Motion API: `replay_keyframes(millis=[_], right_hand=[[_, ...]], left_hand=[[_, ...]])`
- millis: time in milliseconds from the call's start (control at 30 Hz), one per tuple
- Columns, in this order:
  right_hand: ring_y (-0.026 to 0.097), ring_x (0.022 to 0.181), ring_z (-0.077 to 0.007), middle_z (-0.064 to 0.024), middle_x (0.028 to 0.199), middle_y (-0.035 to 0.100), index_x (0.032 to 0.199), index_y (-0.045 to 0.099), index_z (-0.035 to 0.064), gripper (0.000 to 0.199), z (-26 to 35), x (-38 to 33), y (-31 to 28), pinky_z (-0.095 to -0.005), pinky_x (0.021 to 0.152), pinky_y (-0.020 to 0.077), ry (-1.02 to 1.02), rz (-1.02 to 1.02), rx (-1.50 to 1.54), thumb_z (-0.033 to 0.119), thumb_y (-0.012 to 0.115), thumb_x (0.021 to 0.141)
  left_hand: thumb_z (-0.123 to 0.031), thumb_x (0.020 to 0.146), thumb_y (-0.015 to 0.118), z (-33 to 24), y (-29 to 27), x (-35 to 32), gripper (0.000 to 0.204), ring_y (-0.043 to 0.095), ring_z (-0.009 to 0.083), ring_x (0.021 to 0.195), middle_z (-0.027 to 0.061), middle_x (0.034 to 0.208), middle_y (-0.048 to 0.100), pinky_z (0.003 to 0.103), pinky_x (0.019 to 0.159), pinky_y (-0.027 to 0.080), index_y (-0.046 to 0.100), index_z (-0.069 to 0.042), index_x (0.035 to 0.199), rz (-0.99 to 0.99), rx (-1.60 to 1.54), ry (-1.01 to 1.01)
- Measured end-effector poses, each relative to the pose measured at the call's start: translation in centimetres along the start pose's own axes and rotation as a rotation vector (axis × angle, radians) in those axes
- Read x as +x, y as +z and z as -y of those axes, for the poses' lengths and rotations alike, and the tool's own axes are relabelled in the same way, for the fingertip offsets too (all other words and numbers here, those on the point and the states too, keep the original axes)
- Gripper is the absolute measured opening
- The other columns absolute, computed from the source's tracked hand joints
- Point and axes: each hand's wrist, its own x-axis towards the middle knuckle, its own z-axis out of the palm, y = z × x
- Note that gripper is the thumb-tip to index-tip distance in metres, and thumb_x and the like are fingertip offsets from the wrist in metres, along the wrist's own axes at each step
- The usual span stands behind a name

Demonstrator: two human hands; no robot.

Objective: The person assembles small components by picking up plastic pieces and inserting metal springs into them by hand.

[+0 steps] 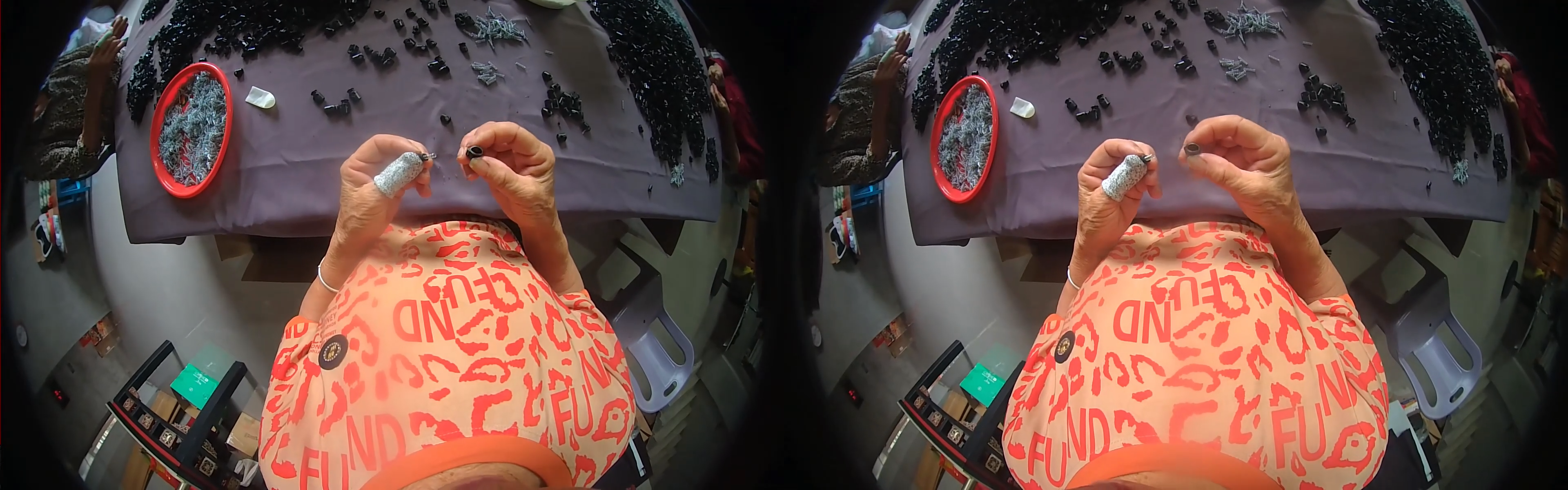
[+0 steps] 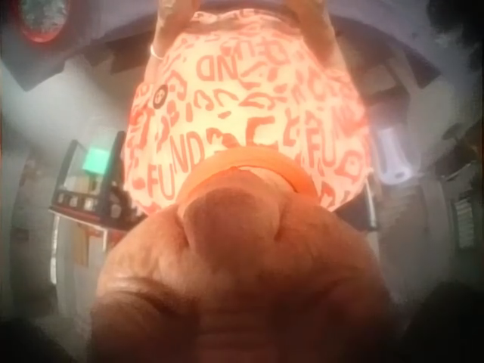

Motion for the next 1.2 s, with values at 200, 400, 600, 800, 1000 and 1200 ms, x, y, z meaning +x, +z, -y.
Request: replay_keyframes(millis=[200, 400, 600, 800, 1000, 1200], right_hand=[[0.058, 0.080, -0.0145, -0.0140, 0.098, 0.061, 0.101, 0.059, -0.0047, 0.015, 0.1, 0.1, 0.2, -0.0257, 0.068, 0.0491, -0.008, 0.016, -0.045, -0.005, 0.058, 0.085], [0.059, 0.081, -0.0141, -0.0111, 0.097, 0.061, 0.100, 0.059, -0.0054, 0.021, 0.2, -0.2, 0.8, -0.0252, 0.073, 0.0499, -0.099, -0.115, -0.282, -0.012, 0.061, 0.080], [0.057, 0.071, -0.0129, -0.0077, 0.085, 0.062, 0.096, 0.060, -0.0028, 0.024, 1.5, 0.0, 1.6, -0.0238, 0.063, 0.0464, -0.354, 0.015, -0.819, -0.012, 0.067, 0.074], [0.056, 0.069, -0.0143, -0.0081, 0.080, 0.062, 0.090, 0.060, -0.0016, 0.024, 1.6, 0.2, 1.6, -0.0244, 0.060, 0.0449, -0.355, 0.059, -0.795, -0.011, 0.069, 0.071], [0.060, 0.071, -0.0151, -0.0091, 0.082, 0.064, 0.091, 0.064, -0.0014, 0.023, 1.4, 0.2, 1.9, -0.0247, 0.062, 0.0486, -0.354, 0.054, -0.860, -0.012, 0.069, 0.070], [0.062, 0.073, -0.0155, -0.0098, 0.083, 0.064, 0.092, 0.065, -0.0014, 0.024, 0.9, 0.2, 1.9, -0.0248, 0.062, 0.0496, -0.361, 0.043, -0.852, -0.013, 0.067, 0.071]], left_hand=[[-0.007, 0.086, 0.065, 0.1, 0.3, 0.0, 0.015, 0.062, 0.0151, 0.074, 0.0100, 0.089, 0.064, 0.029, 0.062, 0.052, 0.060, 0.001, 0.097, -0.062, -0.033, -0.018], [-0.005, 0.085, 0.064, 0.2, 0.2, 0.0, 0.012, 0.063, 0.0158, 0.077, 0.0103, 0.090, 0.064, 0.030, 0.062, 0.054, 0.061, 0.002, 0.096, -0.065, 0.015, -0.011], [-0.005, 0.085, 0.065, 0.2, 0.4, -0.1, 0.014, 0.060, 0.0146, 0.071, 0.0111, 0.093, 0.062, 0.027, 0.062, 0.051, 0.059, 0.002, 0.096, -0.081, 0.174, 0.035], [-0.001, 0.084, 0.064, -0.3, 0.7, -0.2, 0.012, 0.062, 0.0133, 0.076, 0.0078, 0.088, 0.062, 0.025, 0.066, 0.053, 0.060, 0.003, 0.095, -0.082, 0.230, 0.007], [-0.005, 0.085, 0.064, -0.4, 0.7, -0.4, 0.013, 0.061, 0.0119, 0.074, 0.0077, 0.091, 0.064, 0.026, 0.065, 0.052, 0.060, 0.002, 0.096, -0.094, 0.387, 0.004], [0.000, 0.084, 0.063, -0.7, 1.3, -0.5, 0.012, 0.062, 0.0120, 0.075, 0.0067, 0.086, 0.063, 0.024, 0.067, 0.052, 0.060, 0.003, 0.096, -0.139, 0.392, -0.029]])
